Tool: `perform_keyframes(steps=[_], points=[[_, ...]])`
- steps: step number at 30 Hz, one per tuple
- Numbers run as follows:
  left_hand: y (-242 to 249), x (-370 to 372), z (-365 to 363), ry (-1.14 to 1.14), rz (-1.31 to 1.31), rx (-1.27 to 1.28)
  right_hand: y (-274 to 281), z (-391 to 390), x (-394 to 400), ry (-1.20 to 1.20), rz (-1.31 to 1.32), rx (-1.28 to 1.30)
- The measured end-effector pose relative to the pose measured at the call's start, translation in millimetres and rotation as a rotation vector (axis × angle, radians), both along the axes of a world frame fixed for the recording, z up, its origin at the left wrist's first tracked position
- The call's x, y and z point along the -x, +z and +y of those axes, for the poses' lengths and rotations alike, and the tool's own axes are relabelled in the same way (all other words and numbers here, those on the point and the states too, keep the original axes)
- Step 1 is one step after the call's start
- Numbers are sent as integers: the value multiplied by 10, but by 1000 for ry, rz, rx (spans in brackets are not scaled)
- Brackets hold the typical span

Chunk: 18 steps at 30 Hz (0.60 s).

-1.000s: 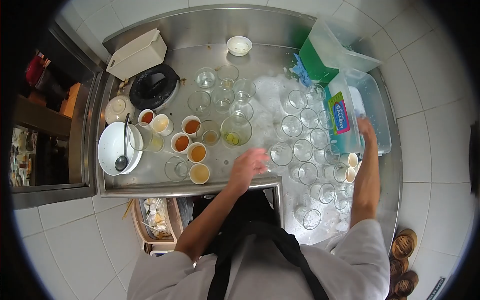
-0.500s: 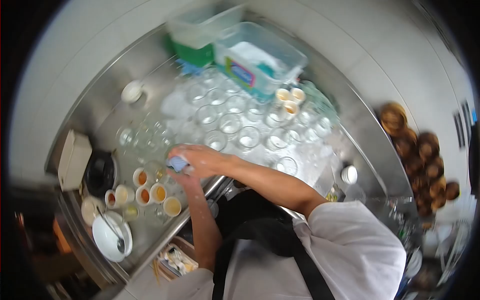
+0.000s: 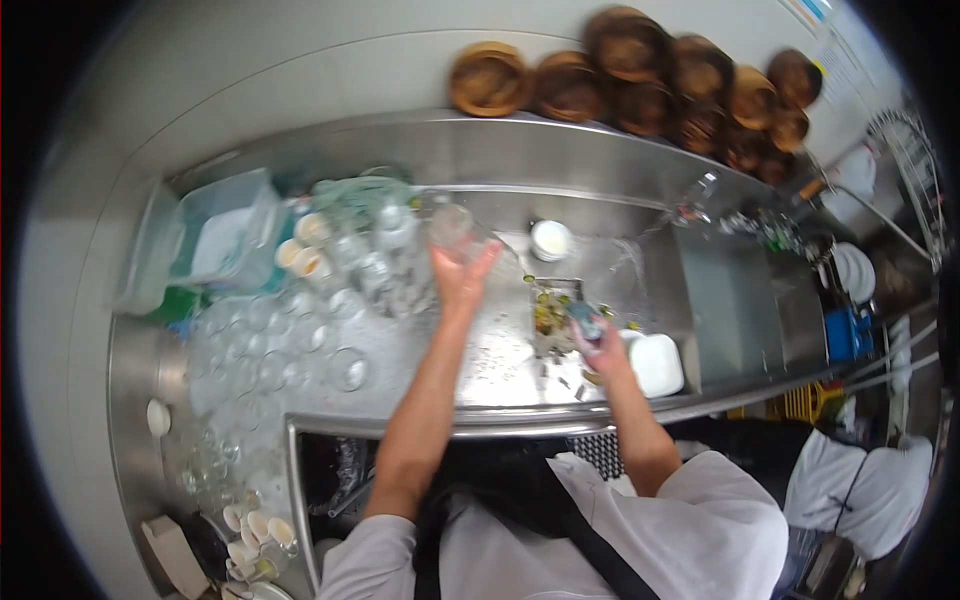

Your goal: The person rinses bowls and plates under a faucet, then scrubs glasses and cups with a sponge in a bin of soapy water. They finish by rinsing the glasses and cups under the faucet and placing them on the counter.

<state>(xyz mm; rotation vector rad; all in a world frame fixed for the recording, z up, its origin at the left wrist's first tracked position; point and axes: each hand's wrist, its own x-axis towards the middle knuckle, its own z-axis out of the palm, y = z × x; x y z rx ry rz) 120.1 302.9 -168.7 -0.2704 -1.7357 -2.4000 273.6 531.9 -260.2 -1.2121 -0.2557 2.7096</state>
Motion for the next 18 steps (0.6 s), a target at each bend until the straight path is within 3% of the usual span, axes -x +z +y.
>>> perform_keyframes(steps=[2, 3, 4, 5, 6, 8, 10, 12, 14, 15, 16, 18], points=[[110, -47, 359, -22, -180, 42, 87, -118, 60, 94, 119, 3], [175, -72, 517, 0, -341, 85, 249, -281, 186, 216, 153, -310], [135, -67, 672, -4, -344, 90, 416, -449, 311, 304, 151, -628], [7, -109, 785, -162, -514, -79, 485, -525, 414, 394, 186, -937], [-130, -168, 859, -312, -685, -250, 497, -508, 486, 469, 251, -1057], [-283, -301, 1097, -275, -654, -226, 475, -383, 714, 571, 322, -891], [-431, -288, 1116, -229, -621, -206, 338, -331, 878, 567, 333, -569], [-537, -127, 1026, -385, -958, -546, 239, -256, 872, 553, 320, -308], [-278, -80, 818, -327, -895, -539, 360, -190, 387, 477, 396, -387], [-226, -59, 770, -257, -891, -490, 256, -34, 220, 503, 487, -909], [-219, -150, 714, -184, -912, -444, 472, 105, 86, 623, 390, -1175], [-223, -270, 722, -256, -932, -379, 514, -24, 220, 463, 163, -1373]])
